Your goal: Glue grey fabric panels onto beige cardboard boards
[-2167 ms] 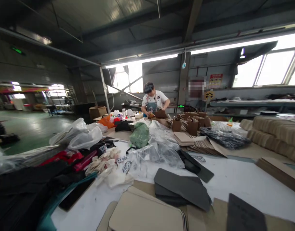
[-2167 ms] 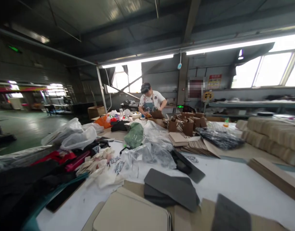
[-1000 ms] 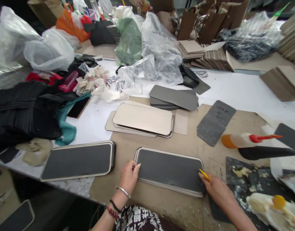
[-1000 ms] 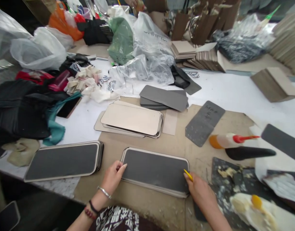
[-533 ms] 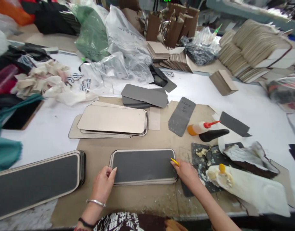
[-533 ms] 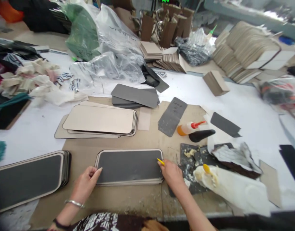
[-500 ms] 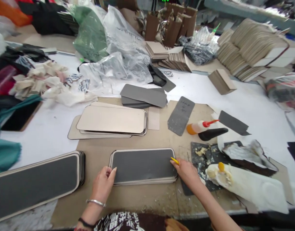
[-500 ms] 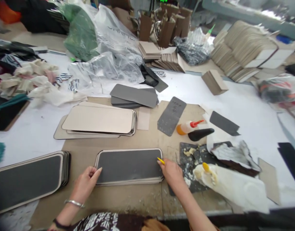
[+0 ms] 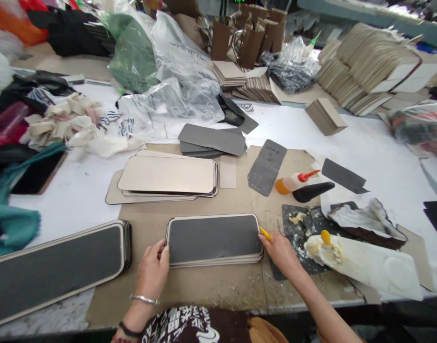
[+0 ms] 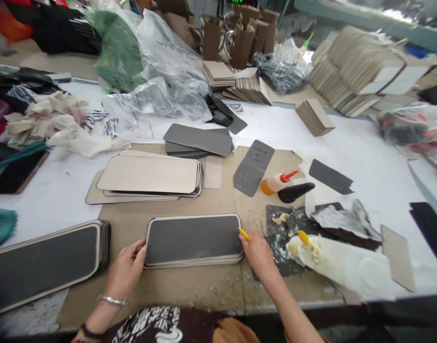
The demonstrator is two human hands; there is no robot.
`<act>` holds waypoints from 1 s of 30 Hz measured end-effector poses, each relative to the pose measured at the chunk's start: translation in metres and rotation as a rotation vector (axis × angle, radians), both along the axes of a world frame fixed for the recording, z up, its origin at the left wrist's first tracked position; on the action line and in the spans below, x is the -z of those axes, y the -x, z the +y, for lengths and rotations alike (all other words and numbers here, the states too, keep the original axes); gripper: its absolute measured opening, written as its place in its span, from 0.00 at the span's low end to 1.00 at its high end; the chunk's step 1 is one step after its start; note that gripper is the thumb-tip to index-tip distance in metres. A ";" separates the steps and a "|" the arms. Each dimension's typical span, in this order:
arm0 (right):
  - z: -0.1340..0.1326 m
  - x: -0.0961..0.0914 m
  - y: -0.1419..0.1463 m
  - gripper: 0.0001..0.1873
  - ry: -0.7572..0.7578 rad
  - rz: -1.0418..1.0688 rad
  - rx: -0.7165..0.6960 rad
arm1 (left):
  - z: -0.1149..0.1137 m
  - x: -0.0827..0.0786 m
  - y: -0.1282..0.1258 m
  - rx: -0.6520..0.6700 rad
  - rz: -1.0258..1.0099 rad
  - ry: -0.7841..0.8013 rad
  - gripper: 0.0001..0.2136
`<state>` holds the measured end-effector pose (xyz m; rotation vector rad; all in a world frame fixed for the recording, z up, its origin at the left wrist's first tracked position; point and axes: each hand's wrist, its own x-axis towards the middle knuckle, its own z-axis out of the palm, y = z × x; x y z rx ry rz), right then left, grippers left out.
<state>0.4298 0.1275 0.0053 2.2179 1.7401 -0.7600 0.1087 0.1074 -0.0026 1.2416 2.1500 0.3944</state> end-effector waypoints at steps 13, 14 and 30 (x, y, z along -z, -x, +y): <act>0.009 0.022 0.000 0.19 -0.140 0.227 0.220 | -0.001 0.021 0.017 -0.236 -0.399 -0.061 0.15; 0.010 0.024 0.000 0.19 -0.147 0.257 0.225 | 0.001 0.019 0.017 -0.240 -0.388 -0.072 0.14; 0.002 0.021 0.014 0.14 -0.109 0.051 0.021 | -0.001 0.006 0.012 -0.081 -0.108 -0.154 0.17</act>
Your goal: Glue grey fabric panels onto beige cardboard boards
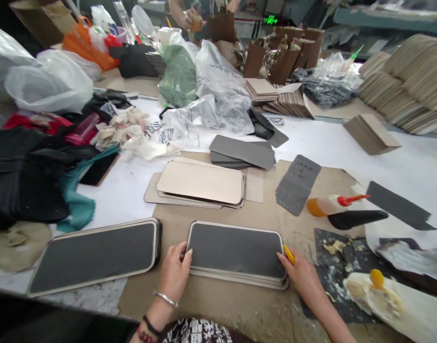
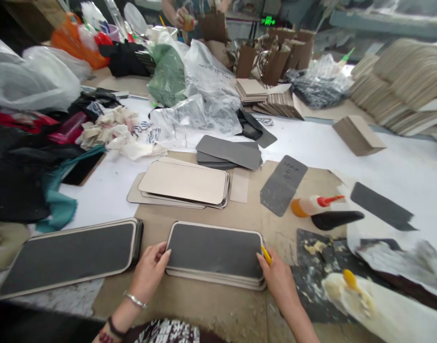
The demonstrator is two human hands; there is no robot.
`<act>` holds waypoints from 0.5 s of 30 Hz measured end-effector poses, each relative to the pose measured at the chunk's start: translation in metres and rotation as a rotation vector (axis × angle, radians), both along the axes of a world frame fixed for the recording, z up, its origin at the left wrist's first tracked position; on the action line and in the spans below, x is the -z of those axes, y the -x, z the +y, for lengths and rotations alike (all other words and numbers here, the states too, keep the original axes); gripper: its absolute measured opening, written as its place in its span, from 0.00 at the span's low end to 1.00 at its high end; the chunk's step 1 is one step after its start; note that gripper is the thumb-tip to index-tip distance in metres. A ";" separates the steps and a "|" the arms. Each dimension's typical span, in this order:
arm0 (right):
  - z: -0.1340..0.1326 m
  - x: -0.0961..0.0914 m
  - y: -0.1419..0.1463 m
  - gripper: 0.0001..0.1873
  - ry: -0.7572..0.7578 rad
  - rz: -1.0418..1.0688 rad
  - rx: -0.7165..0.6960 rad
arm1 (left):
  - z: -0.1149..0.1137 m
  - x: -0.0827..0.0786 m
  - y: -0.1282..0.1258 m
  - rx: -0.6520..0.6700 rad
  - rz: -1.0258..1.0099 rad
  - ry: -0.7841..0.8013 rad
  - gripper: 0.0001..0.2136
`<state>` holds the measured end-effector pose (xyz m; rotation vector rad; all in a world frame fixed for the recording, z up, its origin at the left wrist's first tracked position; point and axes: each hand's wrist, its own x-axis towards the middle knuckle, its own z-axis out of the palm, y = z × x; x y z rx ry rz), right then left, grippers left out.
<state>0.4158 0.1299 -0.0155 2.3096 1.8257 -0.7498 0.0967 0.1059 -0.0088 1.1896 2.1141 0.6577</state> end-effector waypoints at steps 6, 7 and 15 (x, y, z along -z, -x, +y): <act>-0.003 -0.006 0.004 0.13 0.024 -0.140 -0.031 | 0.006 -0.009 -0.004 -0.075 -0.049 0.016 0.14; -0.003 -0.007 0.004 0.13 0.020 -0.143 -0.024 | 0.008 -0.010 -0.004 -0.093 -0.108 0.033 0.14; 0.006 -0.007 -0.004 0.12 -0.050 0.313 0.177 | 0.024 -0.020 0.003 -0.050 -0.728 0.380 0.17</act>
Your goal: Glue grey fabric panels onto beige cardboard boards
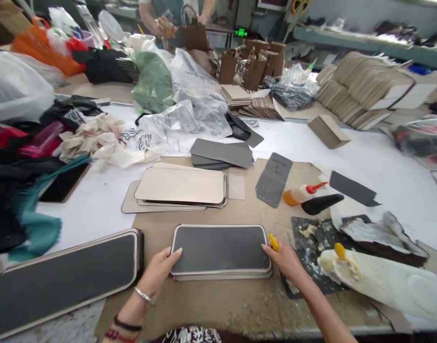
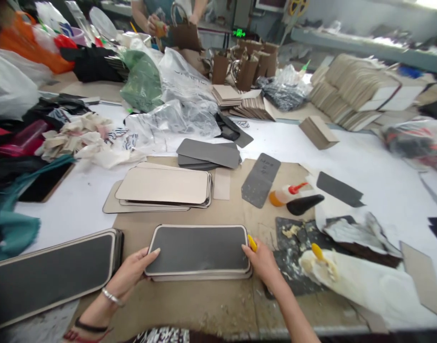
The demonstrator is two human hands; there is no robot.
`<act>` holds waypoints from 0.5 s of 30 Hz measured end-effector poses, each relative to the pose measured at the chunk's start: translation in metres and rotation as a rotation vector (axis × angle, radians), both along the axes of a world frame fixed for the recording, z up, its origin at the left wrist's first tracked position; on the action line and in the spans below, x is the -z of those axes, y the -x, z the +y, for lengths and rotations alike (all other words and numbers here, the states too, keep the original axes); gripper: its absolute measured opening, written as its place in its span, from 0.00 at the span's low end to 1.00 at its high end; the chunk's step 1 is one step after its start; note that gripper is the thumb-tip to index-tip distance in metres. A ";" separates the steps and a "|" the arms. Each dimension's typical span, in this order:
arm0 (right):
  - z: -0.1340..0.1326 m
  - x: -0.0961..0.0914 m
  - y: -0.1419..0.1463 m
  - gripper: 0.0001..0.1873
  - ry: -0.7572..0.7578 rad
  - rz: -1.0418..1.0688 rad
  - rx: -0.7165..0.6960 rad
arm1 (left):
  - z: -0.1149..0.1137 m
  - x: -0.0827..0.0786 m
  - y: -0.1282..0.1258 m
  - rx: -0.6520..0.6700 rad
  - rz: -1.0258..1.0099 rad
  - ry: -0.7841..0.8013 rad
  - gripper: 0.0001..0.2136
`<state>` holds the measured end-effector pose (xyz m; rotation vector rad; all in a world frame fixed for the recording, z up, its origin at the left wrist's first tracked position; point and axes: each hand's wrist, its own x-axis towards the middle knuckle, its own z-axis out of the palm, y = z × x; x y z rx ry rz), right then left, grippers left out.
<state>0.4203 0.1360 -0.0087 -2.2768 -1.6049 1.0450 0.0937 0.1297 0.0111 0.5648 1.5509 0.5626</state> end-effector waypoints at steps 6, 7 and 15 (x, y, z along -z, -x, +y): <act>-0.014 -0.018 0.007 0.21 0.284 0.627 0.294 | 0.001 -0.009 -0.001 -0.015 0.000 -0.019 0.17; -0.018 -0.020 0.009 0.22 0.322 0.692 0.316 | 0.002 -0.011 -0.002 -0.023 -0.002 -0.033 0.16; -0.025 -0.009 0.018 0.22 0.421 0.819 0.555 | 0.013 -0.040 -0.011 0.037 0.139 -0.165 0.14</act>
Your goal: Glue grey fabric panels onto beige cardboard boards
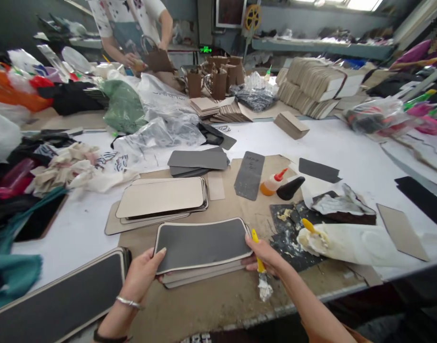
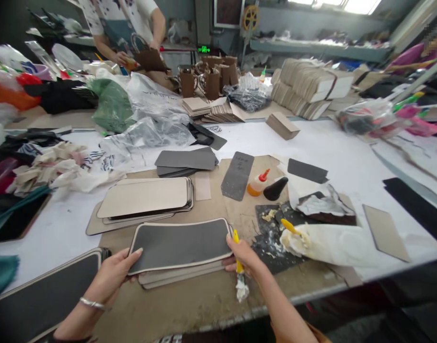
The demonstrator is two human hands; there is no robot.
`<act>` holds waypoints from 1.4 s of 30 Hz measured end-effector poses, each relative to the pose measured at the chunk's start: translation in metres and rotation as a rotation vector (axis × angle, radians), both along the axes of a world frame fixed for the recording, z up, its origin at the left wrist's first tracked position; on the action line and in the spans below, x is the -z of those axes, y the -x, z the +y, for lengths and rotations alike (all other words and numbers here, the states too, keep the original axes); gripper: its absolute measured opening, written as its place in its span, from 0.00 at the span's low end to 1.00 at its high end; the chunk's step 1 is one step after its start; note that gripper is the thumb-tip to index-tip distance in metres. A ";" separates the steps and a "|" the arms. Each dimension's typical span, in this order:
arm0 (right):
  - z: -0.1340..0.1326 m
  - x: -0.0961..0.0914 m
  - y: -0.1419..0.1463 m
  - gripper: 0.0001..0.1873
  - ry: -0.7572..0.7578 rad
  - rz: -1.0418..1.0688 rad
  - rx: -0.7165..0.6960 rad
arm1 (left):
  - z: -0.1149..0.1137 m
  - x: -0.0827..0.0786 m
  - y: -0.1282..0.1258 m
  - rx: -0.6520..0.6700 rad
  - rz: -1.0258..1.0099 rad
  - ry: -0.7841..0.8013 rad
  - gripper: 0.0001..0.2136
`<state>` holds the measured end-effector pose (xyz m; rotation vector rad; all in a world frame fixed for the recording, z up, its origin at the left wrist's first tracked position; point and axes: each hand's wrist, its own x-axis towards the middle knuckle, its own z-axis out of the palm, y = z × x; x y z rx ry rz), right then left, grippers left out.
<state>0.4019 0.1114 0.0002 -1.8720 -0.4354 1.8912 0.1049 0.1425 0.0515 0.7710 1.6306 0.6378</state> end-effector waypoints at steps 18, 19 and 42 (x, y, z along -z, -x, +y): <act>-0.003 -0.009 -0.001 0.23 -0.100 0.061 -0.146 | -0.034 -0.144 -0.017 0.027 0.206 -0.205 0.20; -0.004 -0.014 0.000 0.23 -0.120 0.081 -0.175 | -0.036 -0.150 -0.020 0.019 0.202 -0.199 0.20; -0.010 -0.050 0.147 0.24 -0.379 0.120 -0.066 | -0.067 -0.113 0.160 -0.208 -0.040 -0.118 0.23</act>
